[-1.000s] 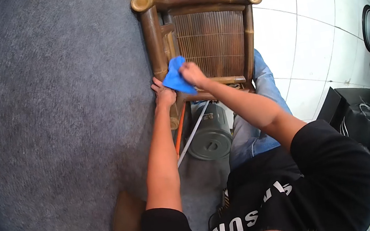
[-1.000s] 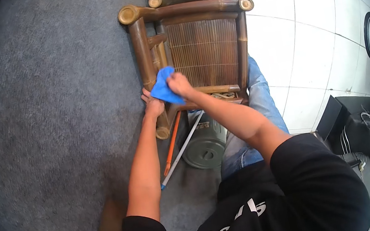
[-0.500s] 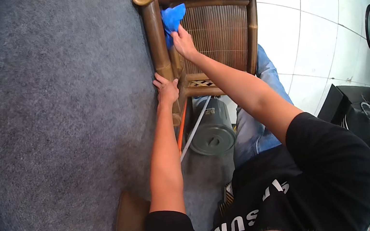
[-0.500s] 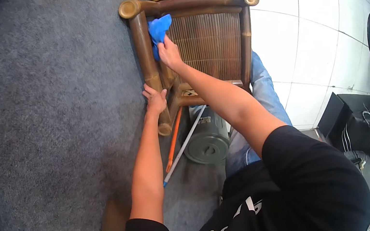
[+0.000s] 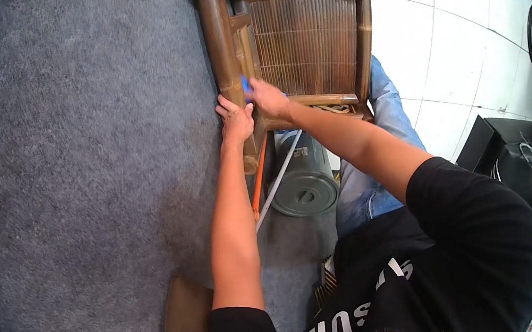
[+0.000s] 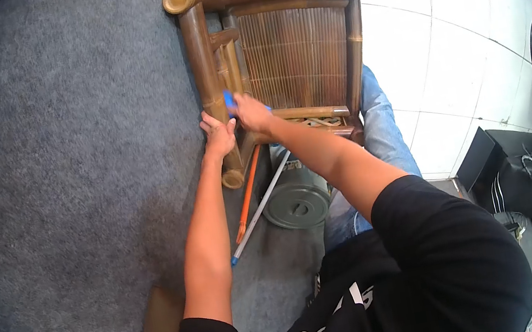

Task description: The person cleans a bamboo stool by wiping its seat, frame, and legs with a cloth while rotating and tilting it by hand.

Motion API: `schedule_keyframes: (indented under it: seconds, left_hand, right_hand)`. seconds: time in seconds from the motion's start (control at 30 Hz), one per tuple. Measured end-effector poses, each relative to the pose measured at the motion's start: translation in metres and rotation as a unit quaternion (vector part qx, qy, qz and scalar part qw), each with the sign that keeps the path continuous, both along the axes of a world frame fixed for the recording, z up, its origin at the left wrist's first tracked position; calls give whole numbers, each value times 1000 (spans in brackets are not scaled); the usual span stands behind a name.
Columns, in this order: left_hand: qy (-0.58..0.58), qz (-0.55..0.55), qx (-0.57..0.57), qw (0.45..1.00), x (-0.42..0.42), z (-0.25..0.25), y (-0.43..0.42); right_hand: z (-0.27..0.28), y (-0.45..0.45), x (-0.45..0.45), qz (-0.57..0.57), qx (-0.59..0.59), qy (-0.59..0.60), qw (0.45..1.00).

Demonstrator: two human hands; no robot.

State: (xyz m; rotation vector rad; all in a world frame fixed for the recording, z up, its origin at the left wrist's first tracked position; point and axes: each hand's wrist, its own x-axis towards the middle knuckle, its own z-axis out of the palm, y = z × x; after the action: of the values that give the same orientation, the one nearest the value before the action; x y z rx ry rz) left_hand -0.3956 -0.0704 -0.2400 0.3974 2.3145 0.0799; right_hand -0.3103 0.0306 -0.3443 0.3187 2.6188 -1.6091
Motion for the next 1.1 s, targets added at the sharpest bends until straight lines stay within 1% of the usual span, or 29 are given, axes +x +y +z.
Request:
schedule_keyframes:
  seconds: [0.07,0.17,0.27,0.3,0.37,0.4,0.47,0.5,0.53,0.6,0.67,0.7,0.77,0.8,0.83,0.9,1.0,1.07,1.1]
  left_hand:
    - [-29,7,8,1000,-1,2,-3]
    - [-51,53,-20,997,1,26,18]
    - [-15,32,-30,999,1,18,12]
    - [-5,29,-29,999,2,14,9]
    - [15,19,-26,999,3,5,5]
    - [8,21,-22,999,0,5,6]
    - [-10,29,-15,999,1,7,6]
    - [1,15,-15,1000,1,3,3]
    - [-12,19,-1,1000,0,5,4]
    - [-38,28,26,999,-2,15,10]
    - [-45,37,14,998,-3,16,14]
    - [-46,42,6,998,-4,16,13]
    - [-39,27,9,999,-3,16,10]
    - [-36,17,13,999,-2,15,11]
    - [-36,19,14,999,-4,13,11]
    - [-38,24,12,999,-2,13,7]
    - [-36,20,22,999,1,19,10]
    - [-30,7,20,999,0,14,8]
    - [-24,2,19,1000,-2,12,7]
  right_hand:
    - [35,-7,20,-5,-61,-95,994]
    - [34,-10,22,-48,-82,-70,993]
    - [21,-5,27,-91,-195,-52,975]
    - [20,2,32,-104,-178,-134,969]
    - [17,17,43,-130,-141,-295,936]
    - [23,35,40,-179,-193,-395,880]
    - [-26,52,53,-217,-302,-401,837]
    - [-39,60,41,-234,-268,-371,858]
    - [-48,66,26,-249,-235,-342,875]
    - [-50,82,-22,-286,-408,-258,828]
    - [-34,82,-68,-310,-395,-122,856]
    - [-45,75,-78,-295,-364,-112,876]
    - [-85,45,-77,-266,-298,-93,912]
    - [-114,18,-58,-195,-217,-95,952]
    - [-78,16,-33,-89,-240,-182,949]
    - [-72,-40,22,-148,-198,-98,964]
    - [-39,-37,45,-157,-291,-183,926]
    - [-20,-17,58,-20,-237,-296,925]
    - [-13,-9,64,51,-207,-347,913]
